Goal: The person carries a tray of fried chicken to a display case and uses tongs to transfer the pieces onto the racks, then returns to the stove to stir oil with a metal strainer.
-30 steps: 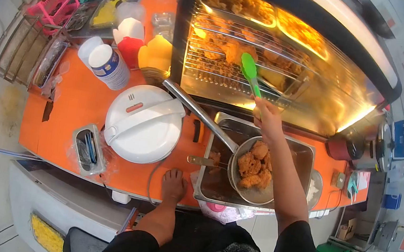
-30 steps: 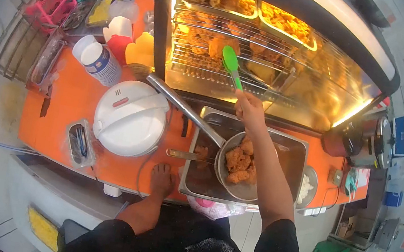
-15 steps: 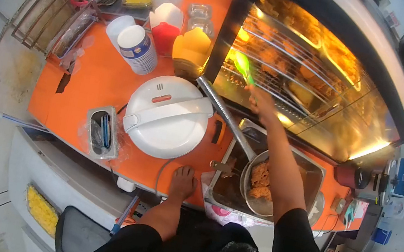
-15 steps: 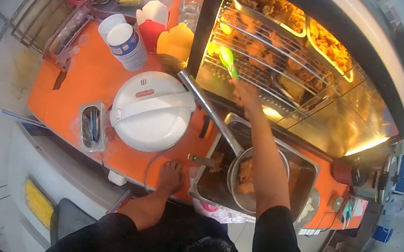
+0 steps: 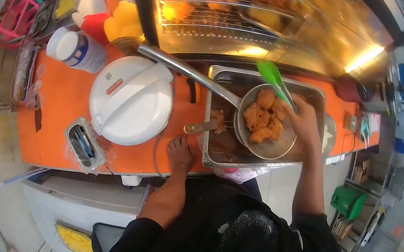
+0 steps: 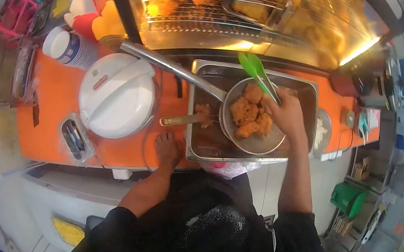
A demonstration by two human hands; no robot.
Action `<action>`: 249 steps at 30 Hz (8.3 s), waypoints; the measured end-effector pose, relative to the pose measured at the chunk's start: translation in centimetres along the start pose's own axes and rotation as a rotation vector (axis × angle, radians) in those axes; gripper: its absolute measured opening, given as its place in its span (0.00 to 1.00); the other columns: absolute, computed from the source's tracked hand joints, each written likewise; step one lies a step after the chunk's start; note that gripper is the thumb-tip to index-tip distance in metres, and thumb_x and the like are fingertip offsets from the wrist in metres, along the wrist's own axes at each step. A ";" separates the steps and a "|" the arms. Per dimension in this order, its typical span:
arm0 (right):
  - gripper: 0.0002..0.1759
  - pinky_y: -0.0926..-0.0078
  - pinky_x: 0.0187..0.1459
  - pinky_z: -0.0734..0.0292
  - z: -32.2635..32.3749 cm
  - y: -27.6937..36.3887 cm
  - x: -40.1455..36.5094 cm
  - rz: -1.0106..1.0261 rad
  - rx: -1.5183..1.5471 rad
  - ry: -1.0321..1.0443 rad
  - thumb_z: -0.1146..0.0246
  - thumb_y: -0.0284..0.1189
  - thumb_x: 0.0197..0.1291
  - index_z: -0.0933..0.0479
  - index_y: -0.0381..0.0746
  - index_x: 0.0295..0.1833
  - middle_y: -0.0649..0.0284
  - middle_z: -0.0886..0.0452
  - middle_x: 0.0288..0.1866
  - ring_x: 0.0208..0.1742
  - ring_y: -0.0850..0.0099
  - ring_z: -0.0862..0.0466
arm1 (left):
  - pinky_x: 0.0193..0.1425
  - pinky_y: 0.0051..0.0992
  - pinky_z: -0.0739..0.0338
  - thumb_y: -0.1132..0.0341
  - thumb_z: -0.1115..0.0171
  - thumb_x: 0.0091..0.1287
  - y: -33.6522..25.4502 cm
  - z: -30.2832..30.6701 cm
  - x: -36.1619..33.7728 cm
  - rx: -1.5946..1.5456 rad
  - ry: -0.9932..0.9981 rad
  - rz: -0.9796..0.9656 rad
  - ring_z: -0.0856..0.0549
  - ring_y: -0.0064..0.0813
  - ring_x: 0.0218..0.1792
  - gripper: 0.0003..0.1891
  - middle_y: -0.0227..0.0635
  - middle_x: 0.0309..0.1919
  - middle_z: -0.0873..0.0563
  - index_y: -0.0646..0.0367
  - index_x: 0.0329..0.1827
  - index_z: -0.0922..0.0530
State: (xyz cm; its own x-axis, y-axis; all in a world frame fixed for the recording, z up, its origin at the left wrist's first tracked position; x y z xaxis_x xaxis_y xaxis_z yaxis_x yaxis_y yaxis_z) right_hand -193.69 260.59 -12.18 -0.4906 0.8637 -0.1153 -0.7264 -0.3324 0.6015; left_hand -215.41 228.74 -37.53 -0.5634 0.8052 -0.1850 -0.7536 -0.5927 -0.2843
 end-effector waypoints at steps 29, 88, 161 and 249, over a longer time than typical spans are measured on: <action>0.21 0.60 0.36 0.21 -4.3 -8.0 -10.7 -0.256 -0.126 0.180 0.34 0.46 0.67 0.16 0.36 0.45 0.53 0.17 0.29 0.29 0.63 0.16 | 0.68 0.48 0.34 0.61 0.42 0.67 -1.0 1.6 -0.1 -0.006 -0.049 -0.002 0.27 0.49 0.62 0.17 0.45 0.59 0.24 0.60 0.55 0.26; 0.33 0.67 0.26 0.25 -5.4 -9.0 -17.6 -0.756 0.340 0.425 0.33 0.58 0.63 0.14 0.32 0.38 0.59 0.20 0.23 0.22 0.71 0.22 | 0.67 0.47 0.36 0.62 0.44 0.73 -2.0 1.5 -0.5 0.074 -0.080 -0.061 0.29 0.51 0.60 0.15 0.48 0.56 0.27 0.61 0.57 0.30; 0.19 0.81 0.23 0.45 -10.7 0.6 8.3 -0.349 1.028 0.306 0.30 0.45 0.68 0.17 0.37 0.45 0.78 0.34 0.22 0.22 0.85 0.36 | 0.67 0.48 0.32 0.58 0.40 0.66 -0.9 1.6 0.0 0.005 -0.076 0.003 0.27 0.48 0.61 0.18 0.44 0.57 0.24 0.58 0.54 0.26; 0.30 0.53 0.46 0.19 3.6 -7.5 -12.5 -0.429 -0.270 0.111 0.32 0.55 0.59 0.14 0.38 0.51 0.46 0.13 0.36 0.41 0.49 0.12 | 0.65 0.49 0.33 0.61 0.41 0.68 -2.0 1.8 -0.1 0.041 -0.091 -0.082 0.28 0.52 0.58 0.17 0.49 0.54 0.25 0.62 0.53 0.27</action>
State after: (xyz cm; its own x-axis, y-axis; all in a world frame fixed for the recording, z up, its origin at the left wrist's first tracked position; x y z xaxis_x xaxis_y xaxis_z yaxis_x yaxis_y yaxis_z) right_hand -180.40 253.67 -12.40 -0.1591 0.9033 -0.3985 -0.9645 -0.0560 0.2582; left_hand -214.49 229.80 -35.29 -0.5259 0.8471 -0.0762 -0.8109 -0.5264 -0.2556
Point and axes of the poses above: each hand's wrist, its own x-axis towards the middle knuckle, its own z-axis out of the back of the hand, y = z × x, the point moved 5 cm from there along x, towards the middle knuckle
